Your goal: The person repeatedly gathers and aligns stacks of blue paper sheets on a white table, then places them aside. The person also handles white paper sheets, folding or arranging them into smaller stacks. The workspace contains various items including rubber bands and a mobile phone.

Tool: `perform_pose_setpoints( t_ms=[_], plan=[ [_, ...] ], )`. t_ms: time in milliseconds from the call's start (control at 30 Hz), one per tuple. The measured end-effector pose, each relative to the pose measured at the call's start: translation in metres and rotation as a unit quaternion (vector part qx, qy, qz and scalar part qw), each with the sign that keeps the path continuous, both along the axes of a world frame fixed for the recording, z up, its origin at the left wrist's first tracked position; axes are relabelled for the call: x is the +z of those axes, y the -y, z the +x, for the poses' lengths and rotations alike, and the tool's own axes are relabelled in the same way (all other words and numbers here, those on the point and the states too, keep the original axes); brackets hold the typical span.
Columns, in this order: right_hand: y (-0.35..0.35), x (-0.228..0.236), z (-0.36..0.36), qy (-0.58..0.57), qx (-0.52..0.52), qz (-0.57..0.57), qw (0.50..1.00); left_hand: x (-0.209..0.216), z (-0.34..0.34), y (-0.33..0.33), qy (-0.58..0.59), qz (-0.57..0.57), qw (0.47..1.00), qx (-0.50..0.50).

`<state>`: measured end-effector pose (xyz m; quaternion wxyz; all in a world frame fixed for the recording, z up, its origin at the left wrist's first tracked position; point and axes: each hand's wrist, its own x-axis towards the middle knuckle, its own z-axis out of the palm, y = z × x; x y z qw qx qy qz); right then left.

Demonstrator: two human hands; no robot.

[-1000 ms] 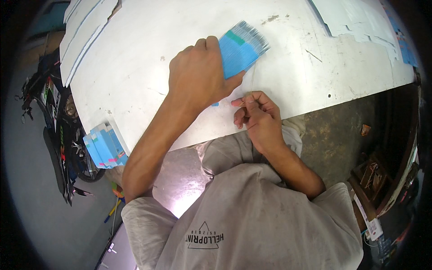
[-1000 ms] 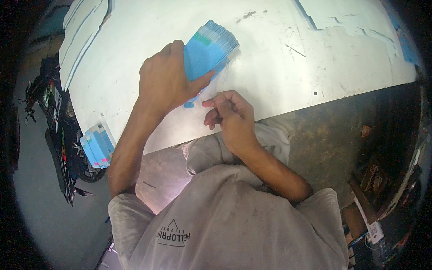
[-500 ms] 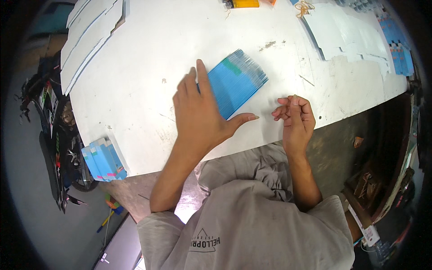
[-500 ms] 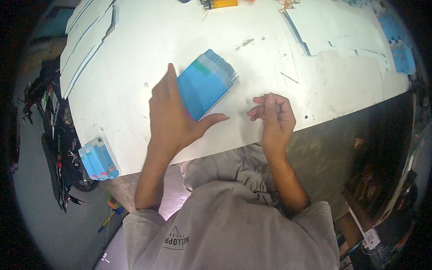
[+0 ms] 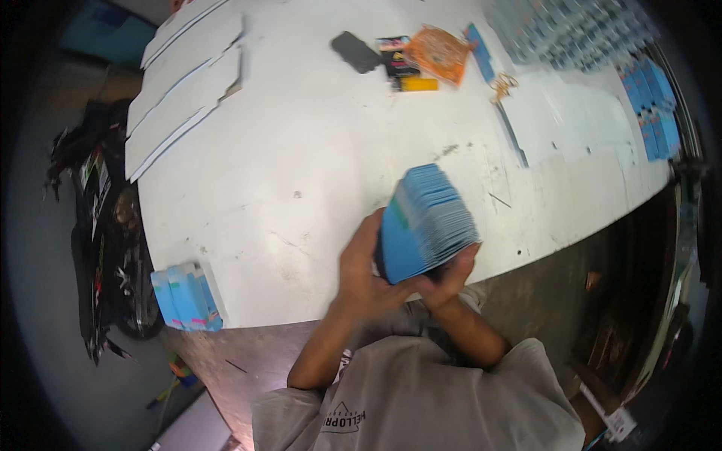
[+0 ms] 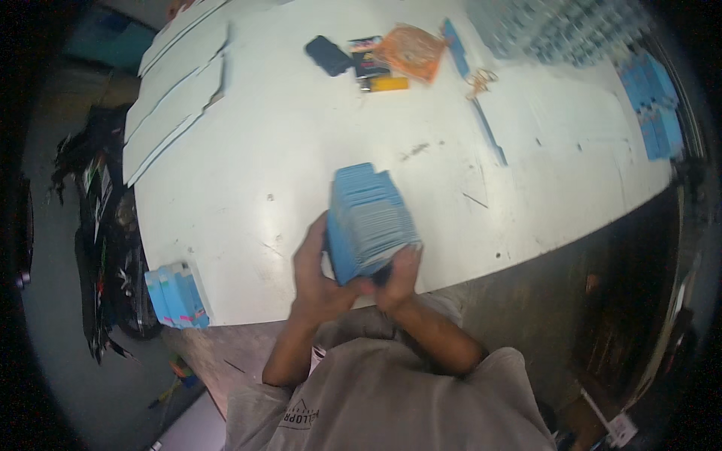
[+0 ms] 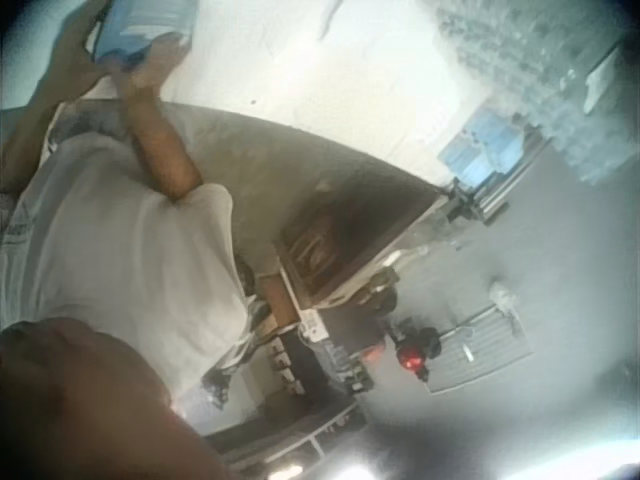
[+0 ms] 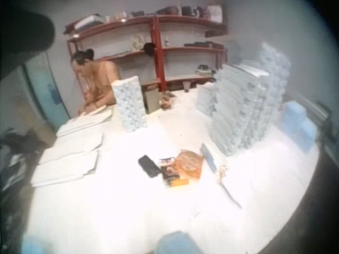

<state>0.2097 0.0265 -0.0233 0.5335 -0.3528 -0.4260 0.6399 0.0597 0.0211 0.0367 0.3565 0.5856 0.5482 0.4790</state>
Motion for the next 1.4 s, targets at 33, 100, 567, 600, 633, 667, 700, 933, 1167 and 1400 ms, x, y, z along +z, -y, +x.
perform_pose_setpoints(
  t_ms=[33, 100, 567, 600, 633, 667, 700, 933, 1167, 1400],
  plan=[
    [0.001, -0.02, 0.005, -0.005, -0.002, 0.018, 1.0, -0.003, 0.004, 0.004, 0.024, -0.005, 1.0, 0.01],
    [-0.005, -0.03, 0.014, -0.004, -0.033, 0.022, 0.999, -0.001, 0.014, -0.003, -0.059, 0.062, 0.996, 0.028],
    [-0.034, -0.024, 0.001, 0.025, -0.138, 0.015, 0.99, -0.032, 0.004, -0.01, -0.057, 0.152, 0.978, 0.13],
    [-0.032, -0.022, -0.012, 0.028, -0.144, 0.029, 0.989, -0.022, 0.006, -0.009, -0.017, 0.152, 0.975, 0.16],
    [-0.029, -0.02, -0.027, 0.045, -0.148, 0.06, 0.986, -0.016, 0.011, -0.011, 0.065, 0.16, 0.969, 0.179],
    [-0.029, -0.014, -0.042, 0.108, -0.131, 0.128, 0.977, -0.008, 0.016, -0.011, 0.145, 0.172, 0.953, 0.203],
    [-0.027, -0.01, -0.046, 0.142, -0.117, 0.173, 0.968, -0.008, 0.014, -0.009, 0.199, 0.176, 0.941, 0.21],
    [-0.026, 0.014, -0.056, 0.175, -0.069, 0.25, 0.95, -0.026, -0.007, -0.008, 0.129, 0.167, 0.943, 0.258],
    [-0.025, 0.037, -0.049, 0.14, -0.106, 0.195, 0.965, -0.021, 0.005, -0.003, 0.006, 0.171, 0.955, 0.242],
    [-0.045, 0.041, -0.032, -0.061, -0.086, 0.112, 0.988, 0.008, 0.017, -0.013, -0.113, 0.215, 0.93, 0.275]
  ],
)
